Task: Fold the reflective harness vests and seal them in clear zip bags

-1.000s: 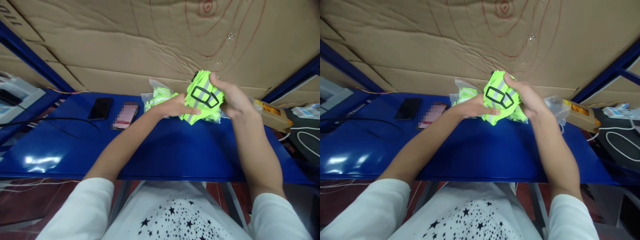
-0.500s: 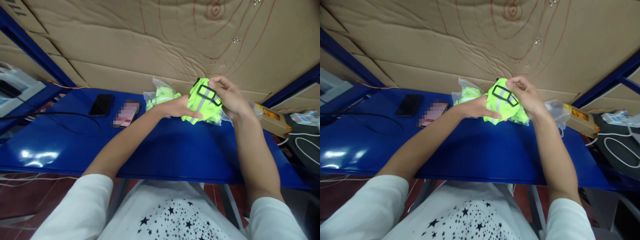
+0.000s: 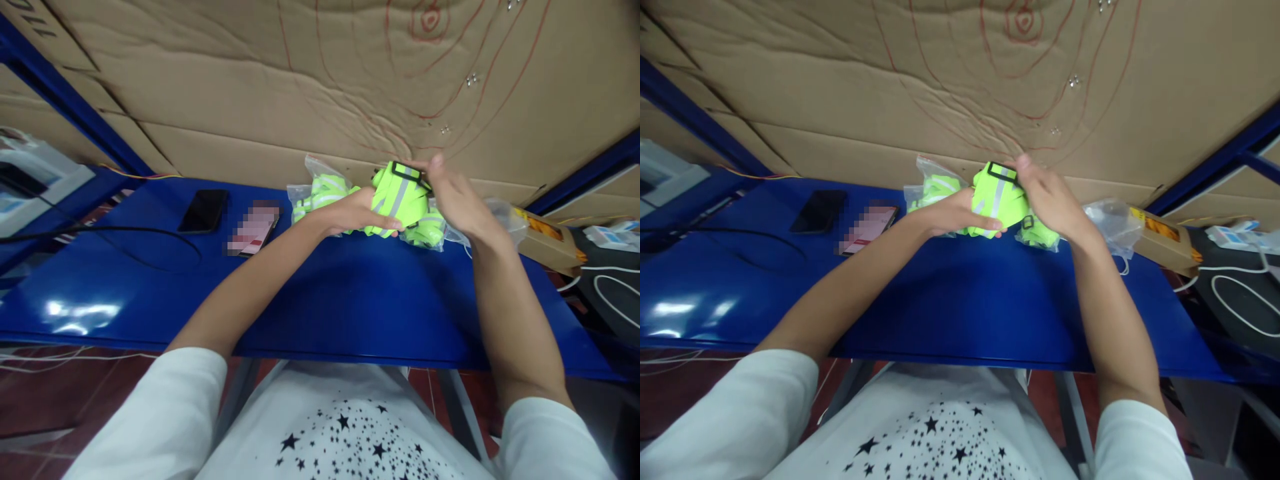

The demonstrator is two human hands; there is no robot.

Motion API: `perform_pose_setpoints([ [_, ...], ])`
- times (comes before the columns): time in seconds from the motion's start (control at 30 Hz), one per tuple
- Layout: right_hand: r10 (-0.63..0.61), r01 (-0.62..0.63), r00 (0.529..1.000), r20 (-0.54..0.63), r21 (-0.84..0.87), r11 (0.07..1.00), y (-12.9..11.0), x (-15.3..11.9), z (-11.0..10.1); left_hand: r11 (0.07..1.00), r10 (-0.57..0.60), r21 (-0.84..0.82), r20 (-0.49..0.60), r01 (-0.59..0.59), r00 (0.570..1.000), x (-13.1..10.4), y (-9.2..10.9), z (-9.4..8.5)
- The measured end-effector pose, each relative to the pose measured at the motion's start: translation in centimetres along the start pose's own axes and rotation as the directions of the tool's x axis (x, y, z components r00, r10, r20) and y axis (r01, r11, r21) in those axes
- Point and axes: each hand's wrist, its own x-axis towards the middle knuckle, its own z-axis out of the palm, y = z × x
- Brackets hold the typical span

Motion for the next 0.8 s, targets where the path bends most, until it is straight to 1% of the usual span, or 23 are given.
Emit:
perform_pose_setpoints([
  [0.03, -0.022, 0.021, 0.999, 0.044, 0.005, 1.0, -0.2, -0.1, 0.2, 1.0, 0.018, 0.021, -0.007, -0.018, 1.0, 0.0, 0.1, -0.1],
  [0.1, -0.029, 0.028, 0.998, 0.05, 0.034, 0.999, 0.0, 0.0, 1.0, 0.998, 0.035, 0.049, -0.022, -0.034, 0.999, 0.0, 0.4, -0.2],
  [0.17, 0.026, -0.028, 1.0, 0.017, 0.128, 0.991, 0.5, 0.2, 1.9, 0.999, 0.031, 0.038, -0.031, -0.03, 0.999, 0.0, 0.6, -0.2],
  [0.23, 0.102, -0.103, 0.995, 0.016, 0.268, 0.958, 1.0, 0.3, 2.8, 1.0, 0.019, -0.009, -0.024, -0.019, 1.0, -0.1, 0.7, -0.2],
  [0.3, 0.144, -0.14, 0.989, 0.013, 0.347, 0.927, 1.0, 0.3, 3.3, 0.998, 0.01, -0.063, -0.014, -0.011, 1.0, -0.2, 0.7, -0.3],
  [0.37, 0.149, -0.131, 0.988, -0.031, 0.321, 0.938, 0.5, 0.2, 3.6, 0.995, -0.004, -0.1, -0.006, 0.004, 1.0, -0.3, 0.7, -0.5],
  [0.43, 0.132, -0.107, 0.987, -0.094, 0.233, 0.967, -0.1, 0.1, 3.6, 0.995, -0.019, -0.099, 0.004, 0.019, 1.0, -0.4, 0.8, -0.9],
  [0.5, 0.107, -0.084, 0.983, -0.15, 0.15, 0.985, -0.8, 0.0, 3.6, 0.998, -0.026, -0.049, -0.002, 0.026, 1.0, -0.6, 1.1, -1.2],
  [0.57, 0.078, -0.056, 0.977, -0.198, 0.113, 0.992, -1.3, 0.0, 3.6, 0.999, -0.03, 0.04, -0.023, 0.031, 0.999, -0.7, 1.5, -1.4],
  [0.63, 0.089, -0.059, 0.965, -0.245, 0.128, 0.99, -1.6, -0.1, 3.6, 0.994, -0.023, 0.105, -0.034, 0.026, 0.999, -0.9, 1.9, -1.5],
  [0.7, 0.142, -0.097, 0.949, -0.281, 0.17, 0.981, -1.8, -0.1, 3.8, 0.991, -0.001, 0.136, -0.041, 0.006, 0.999, -0.8, 2.0, -1.4],
  [0.8, 0.216, -0.145, 0.922, -0.321, 0.233, 0.962, -1.6, 0.0, 4.4, 0.98, 0.031, 0.2, -0.113, -0.008, 0.993, -0.4, 1.6, -1.5],
])
